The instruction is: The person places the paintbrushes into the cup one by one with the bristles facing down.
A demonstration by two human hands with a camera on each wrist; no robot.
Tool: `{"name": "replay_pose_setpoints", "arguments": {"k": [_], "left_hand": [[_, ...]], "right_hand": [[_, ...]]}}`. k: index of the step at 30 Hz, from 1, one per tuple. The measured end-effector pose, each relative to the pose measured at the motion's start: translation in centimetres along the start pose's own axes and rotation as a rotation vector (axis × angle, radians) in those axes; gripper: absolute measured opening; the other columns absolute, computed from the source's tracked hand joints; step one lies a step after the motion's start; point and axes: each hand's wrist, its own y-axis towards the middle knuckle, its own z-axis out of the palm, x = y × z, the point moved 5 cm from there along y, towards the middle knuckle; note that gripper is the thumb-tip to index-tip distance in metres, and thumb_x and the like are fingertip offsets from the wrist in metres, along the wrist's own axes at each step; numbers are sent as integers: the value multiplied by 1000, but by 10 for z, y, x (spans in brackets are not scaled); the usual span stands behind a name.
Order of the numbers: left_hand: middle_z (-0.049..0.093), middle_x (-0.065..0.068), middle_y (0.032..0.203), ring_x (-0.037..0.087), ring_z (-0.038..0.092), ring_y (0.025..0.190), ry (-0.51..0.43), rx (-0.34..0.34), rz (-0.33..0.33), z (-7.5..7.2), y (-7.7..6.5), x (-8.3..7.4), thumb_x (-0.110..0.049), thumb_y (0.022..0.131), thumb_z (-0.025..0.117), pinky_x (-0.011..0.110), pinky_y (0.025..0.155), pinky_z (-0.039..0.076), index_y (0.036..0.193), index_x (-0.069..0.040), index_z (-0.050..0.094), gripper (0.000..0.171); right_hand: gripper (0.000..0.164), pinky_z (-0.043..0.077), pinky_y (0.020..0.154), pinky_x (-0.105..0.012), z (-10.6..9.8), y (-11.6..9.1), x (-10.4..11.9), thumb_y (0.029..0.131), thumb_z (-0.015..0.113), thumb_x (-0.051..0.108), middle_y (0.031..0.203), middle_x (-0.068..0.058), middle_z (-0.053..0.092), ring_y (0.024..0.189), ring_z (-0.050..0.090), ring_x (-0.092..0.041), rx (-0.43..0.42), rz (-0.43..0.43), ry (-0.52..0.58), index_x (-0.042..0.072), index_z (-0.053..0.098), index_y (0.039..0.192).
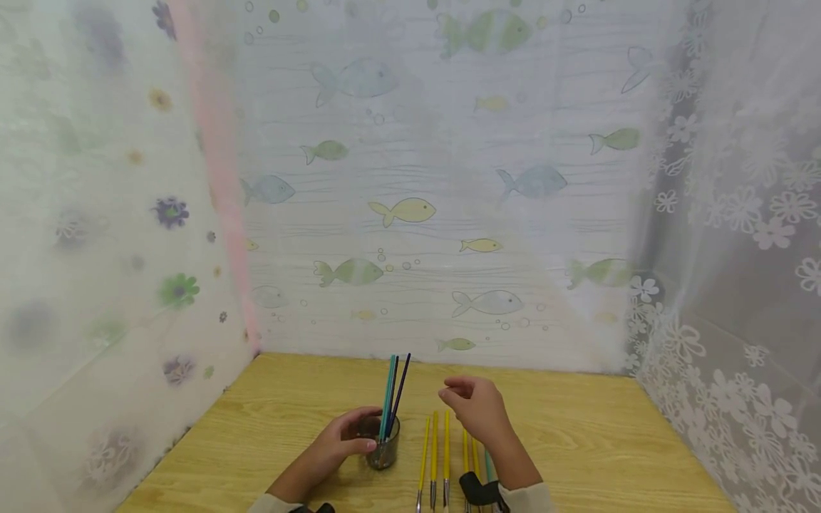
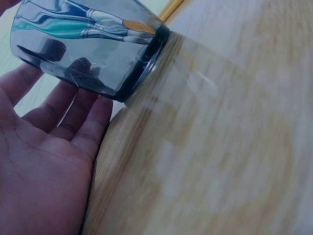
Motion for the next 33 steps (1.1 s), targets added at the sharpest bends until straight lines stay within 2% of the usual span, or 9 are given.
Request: {"name": "replay_pose_setpoints", "arguments": {"k": [8,12,16,25,29,33], "left_hand": [[59,22,139,27,61,122,-20,-22,-19,1,-4,-4,-16,97,73,30,95,55,152,-2,47,63],[58,20,140,27,61,122,-15,-23,-23,0,-3,-3,-19,97,74,30,96,54,152,-3,47,64],[59,16,140,23,61,122,-2,-16,-31,-2,-1,0,-21,98,72,31,99,52,153,-5,47,62],[61,14,139,23,63,121,-20,-2,-15,-3,2,6,-20,98,72,28,98,53,152,-4,46,62],[61,15,139,23,62,121,-26,-8,-12,-3,2,6,-19,99,71,28,98,53,152,-4,47,61],[61,16,139,23,62,122,-37,-14,-12,-2,2,5,-18,99,71,29,98,53,152,-4,47,60]], "right_hand": [[30,62,82,-45,-16,1,-7,99,71,21,117,-9,75,104,72,-25,4,47,8,6,71,124],[29,62,83,-45,-24,2,-13,98,72,20,117,-10,74,102,72,-24,7,72,-19,5,72,123],[33,62,81,-46,-32,2,-20,99,72,20,118,-15,71,102,71,-29,31,92,-12,-1,69,124],[38,63,78,-44,-47,4,-43,98,70,17,117,-24,70,99,73,-37,70,224,-41,-10,65,124],[40,63,75,-42,-54,4,-53,96,70,18,109,-25,73,91,74,-32,72,262,-89,-13,65,122],[37,63,72,-41,-60,2,-63,95,71,17,102,-22,74,84,74,-26,64,316,-91,-12,67,118]]}}
